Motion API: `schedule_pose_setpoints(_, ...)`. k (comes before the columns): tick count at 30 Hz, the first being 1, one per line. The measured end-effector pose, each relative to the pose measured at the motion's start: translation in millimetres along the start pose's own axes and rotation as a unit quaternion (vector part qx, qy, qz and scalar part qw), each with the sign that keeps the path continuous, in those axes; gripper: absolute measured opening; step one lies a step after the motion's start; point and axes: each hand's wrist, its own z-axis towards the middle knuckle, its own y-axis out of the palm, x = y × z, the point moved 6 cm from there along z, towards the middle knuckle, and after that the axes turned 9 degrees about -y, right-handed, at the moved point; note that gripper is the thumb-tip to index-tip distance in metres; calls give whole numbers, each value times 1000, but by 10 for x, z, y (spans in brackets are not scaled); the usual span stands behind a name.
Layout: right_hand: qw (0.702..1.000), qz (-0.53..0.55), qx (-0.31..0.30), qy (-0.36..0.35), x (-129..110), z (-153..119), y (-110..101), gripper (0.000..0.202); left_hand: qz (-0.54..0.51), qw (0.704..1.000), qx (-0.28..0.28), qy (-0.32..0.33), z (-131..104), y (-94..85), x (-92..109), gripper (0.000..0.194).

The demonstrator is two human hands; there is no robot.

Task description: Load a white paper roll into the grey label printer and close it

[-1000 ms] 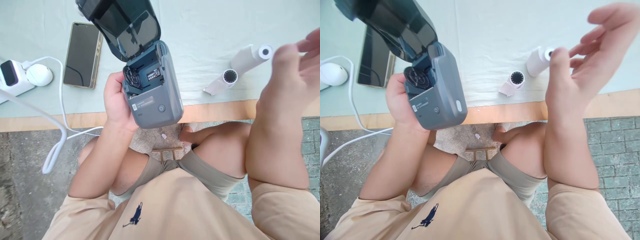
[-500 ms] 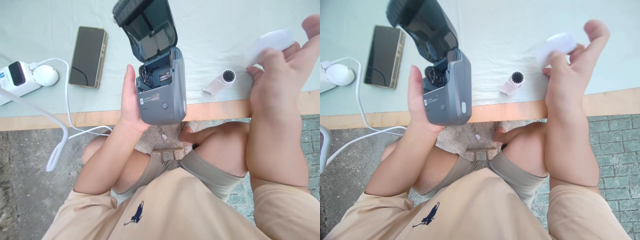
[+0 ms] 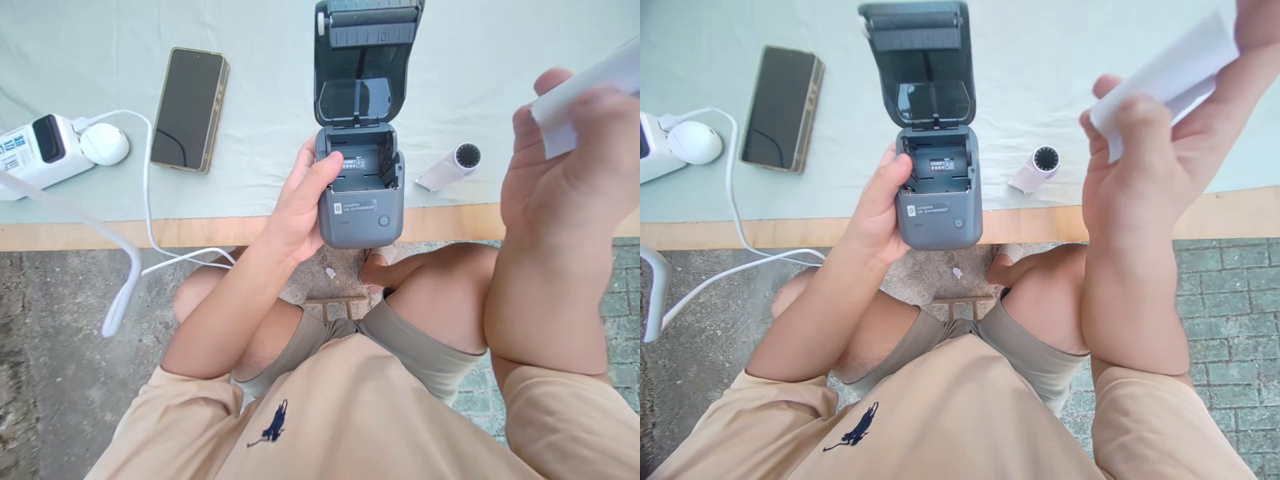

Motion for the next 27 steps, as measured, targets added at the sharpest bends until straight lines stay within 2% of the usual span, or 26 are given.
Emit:
schedule_pose_setpoints(1,999,25,-12,-22,-114,-16,121,33,3,1000,2,-2,-4,12,1,25)
schedule_pose_setpoints(3,987,-7,-86,-136,-433,-39,422,54,6,1000,4,-7,-18,29,3,24)
schedule_pose_setpoints(5,970,-46,-172,-165,-613,-61,718,63,8,1000,5,-4,-35,39,12,25)
schedule_pose_setpoints(6,964,-46,-195,-176,-683,-65,825,60,6,1000,3,1,-44,45,20,25)
schedule_pose_setpoints(9,948,-129,-248,-153,-727,-66,1028,31,4,1000,-1,9,-65,53,31,26)
schedule_pose_setpoints(12,915,-243,-280,-158,-717,-83,1078,20,15,1000,4,5,-70,44,19,26)
schedule_pose_setpoints(16,892,-288,-307,-166,-673,-117,1048,16,14,1000,1,5,-70,47,1,27)
schedule_pose_setpoints(21,895,-254,-309,-196,-650,-133,1027,11,6,1000,-15,17,-84,74,23,28)
schedule_pose_setpoints(27,900,-237,-233,-283,-817,-256,1017,12,-4,999,-53,8,-68,31,3,45)
